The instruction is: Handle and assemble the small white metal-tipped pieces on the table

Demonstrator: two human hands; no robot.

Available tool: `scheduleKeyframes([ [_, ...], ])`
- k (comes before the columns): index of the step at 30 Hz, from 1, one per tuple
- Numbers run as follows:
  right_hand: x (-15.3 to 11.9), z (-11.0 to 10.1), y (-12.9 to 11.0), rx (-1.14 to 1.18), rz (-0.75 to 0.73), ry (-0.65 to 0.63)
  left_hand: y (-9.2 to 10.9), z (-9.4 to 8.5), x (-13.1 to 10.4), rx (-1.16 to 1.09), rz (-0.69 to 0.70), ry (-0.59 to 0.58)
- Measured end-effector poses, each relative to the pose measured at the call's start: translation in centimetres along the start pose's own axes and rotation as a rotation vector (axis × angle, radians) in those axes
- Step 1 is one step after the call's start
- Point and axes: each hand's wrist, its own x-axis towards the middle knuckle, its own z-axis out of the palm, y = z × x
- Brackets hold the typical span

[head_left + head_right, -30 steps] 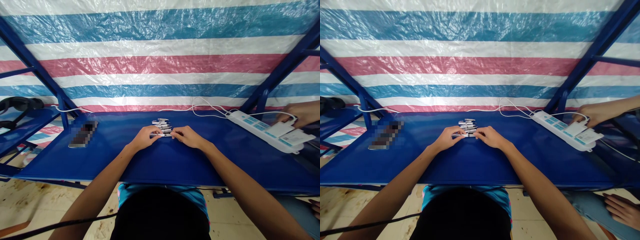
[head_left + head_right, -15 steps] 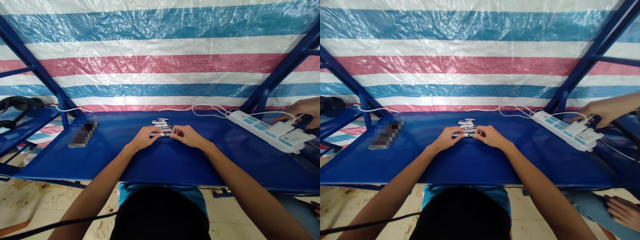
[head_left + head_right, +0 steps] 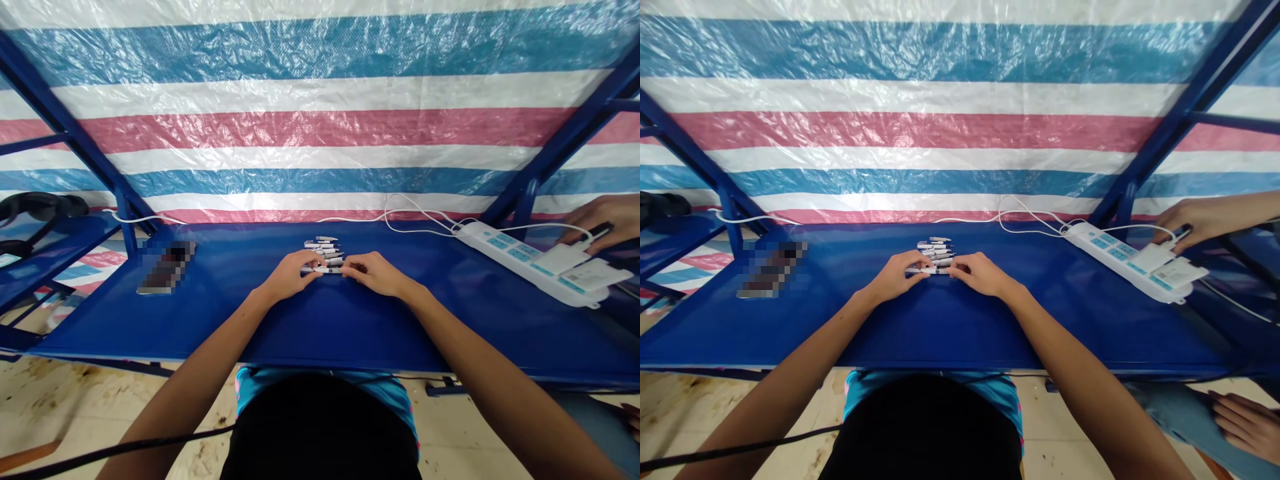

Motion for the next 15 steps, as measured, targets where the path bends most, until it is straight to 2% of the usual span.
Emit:
scheduleKeyframes([
  [11,-0.07,0.05,0.18,0.029,0.014,0.057,-0.01,0.11,0.11,0.009,-0.023,-0.01],
  [15,-0.08,-0.08,-0.1,0.017,-0.002,0.025,0.04,0.16,0.11,-0.009,-0.025,-0.007],
])
